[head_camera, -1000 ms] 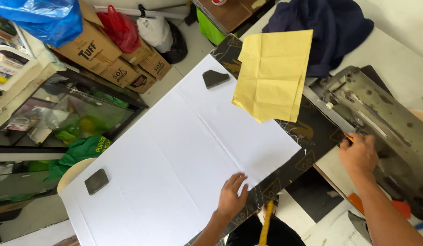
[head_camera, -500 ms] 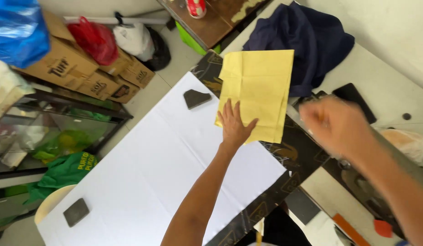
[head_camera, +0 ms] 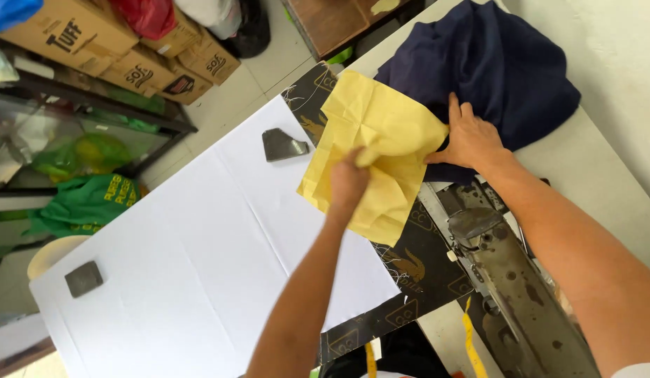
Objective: The person cuts a large piece of white fabric using shears, then measures and marks it with a tape measure and pencil. They use a metal ruler to draw straight lines on the fabric and briefly handle a yellow cloth and a dark blue shirt.
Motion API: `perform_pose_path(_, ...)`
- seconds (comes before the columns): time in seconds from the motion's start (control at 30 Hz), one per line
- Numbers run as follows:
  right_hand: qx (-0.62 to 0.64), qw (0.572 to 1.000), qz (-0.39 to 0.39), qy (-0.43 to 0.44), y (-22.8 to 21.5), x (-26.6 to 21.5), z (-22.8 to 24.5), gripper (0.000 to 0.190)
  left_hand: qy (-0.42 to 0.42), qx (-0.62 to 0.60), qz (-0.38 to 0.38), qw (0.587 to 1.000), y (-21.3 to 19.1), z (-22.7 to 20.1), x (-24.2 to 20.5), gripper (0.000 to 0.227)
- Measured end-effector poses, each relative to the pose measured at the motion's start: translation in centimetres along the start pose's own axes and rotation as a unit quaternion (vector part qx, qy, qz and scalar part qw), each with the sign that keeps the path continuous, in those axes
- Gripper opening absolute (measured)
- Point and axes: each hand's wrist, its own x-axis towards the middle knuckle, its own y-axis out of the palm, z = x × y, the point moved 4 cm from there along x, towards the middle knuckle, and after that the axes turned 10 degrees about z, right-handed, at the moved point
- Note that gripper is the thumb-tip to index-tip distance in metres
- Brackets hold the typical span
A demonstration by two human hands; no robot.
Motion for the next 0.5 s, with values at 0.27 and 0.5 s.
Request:
perform_pose_path(0.27,0.022,0.998,0.024,-0.058,-0.4,0.3,-2.5,0.097,-0.135,-0.392,-0.037,0.909,-14.9,-5.2,3.1,0.051)
perform_pose_path(0.5,0.16,0.928,-0.308,-0.137,-0.2,2.2,-12.7,0.025,-0.003,-0.298,0.105,0.949,-2.1,-8.9,3.6,0.058)
